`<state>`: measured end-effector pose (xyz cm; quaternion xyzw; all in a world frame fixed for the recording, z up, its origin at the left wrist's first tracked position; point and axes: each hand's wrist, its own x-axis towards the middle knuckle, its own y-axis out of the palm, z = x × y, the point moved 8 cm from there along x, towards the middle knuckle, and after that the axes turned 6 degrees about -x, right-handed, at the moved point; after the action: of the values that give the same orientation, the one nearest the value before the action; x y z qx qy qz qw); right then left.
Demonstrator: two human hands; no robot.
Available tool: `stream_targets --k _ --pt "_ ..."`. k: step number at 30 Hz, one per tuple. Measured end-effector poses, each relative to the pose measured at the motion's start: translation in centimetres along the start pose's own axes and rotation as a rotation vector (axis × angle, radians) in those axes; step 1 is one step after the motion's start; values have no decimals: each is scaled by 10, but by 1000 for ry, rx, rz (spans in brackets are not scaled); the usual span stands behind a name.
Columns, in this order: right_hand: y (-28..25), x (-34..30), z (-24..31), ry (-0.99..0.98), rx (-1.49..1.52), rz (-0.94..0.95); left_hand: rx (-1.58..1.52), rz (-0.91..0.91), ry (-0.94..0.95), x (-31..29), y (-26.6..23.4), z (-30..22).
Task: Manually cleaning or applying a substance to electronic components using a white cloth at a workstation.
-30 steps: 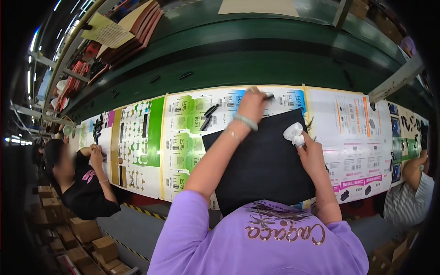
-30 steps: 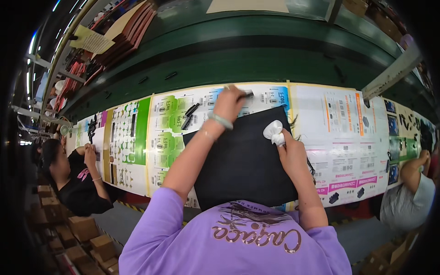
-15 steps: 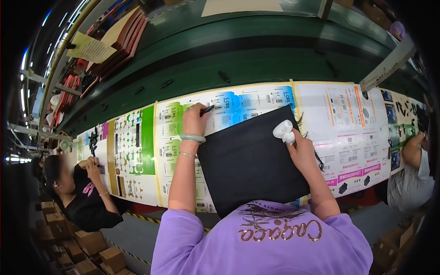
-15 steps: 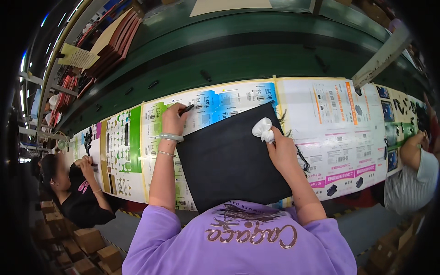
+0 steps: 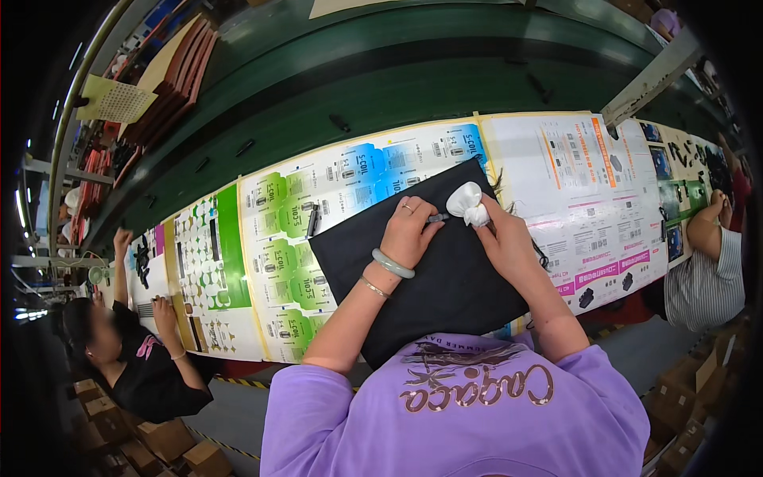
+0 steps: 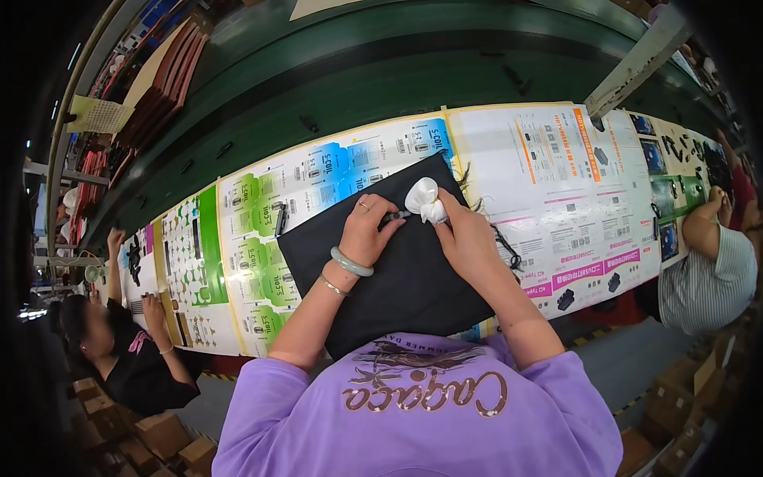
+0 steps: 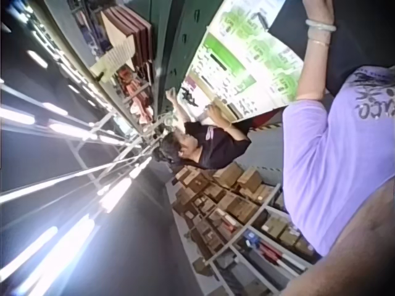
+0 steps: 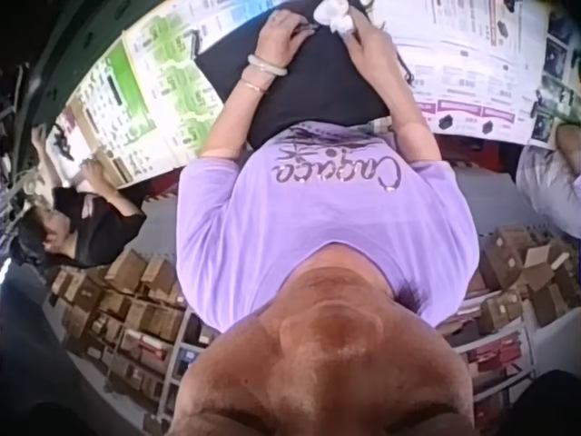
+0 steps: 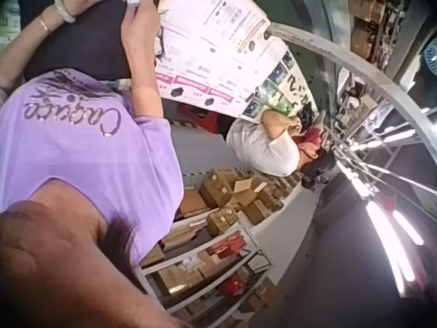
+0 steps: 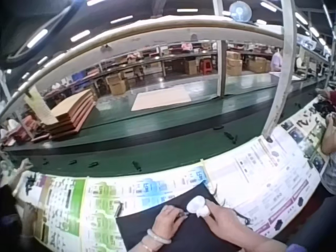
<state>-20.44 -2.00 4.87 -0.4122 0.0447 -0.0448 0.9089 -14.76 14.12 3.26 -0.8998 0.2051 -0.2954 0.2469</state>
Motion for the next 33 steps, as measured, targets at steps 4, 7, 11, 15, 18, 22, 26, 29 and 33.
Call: stream_targets --k 4,7,11,15,18,22,26,29,33 --pt "-13 -7 23 -118 51 -111 -4 -22 -58 -2 -3 3" --pt "16 -5 8 -101 -161 -27 -10 -18 -34 -3 1 3" --pt "-3 -4 15 -64 -26 -10 15 -36 -28 -5 -2 2" --pt "18 2 7 -96 -125 -16 13 -49 -23 -2 1 -1" --pt "5 0 -1 -39 -193 -12 -1 -31 -6 -5 1 -3" --pt "-29 2 -6 25 77 -118 63 233 109 10 1 -20" --pt "-25 0 -15 62 109 -75 246 440 244 17 12 -15" --pt "-16 -6 -19 51 115 -59 211 417 171 18 12 -8" --pt "-13 -10 -17 51 56 -50 67 337 74 17 11 -20"
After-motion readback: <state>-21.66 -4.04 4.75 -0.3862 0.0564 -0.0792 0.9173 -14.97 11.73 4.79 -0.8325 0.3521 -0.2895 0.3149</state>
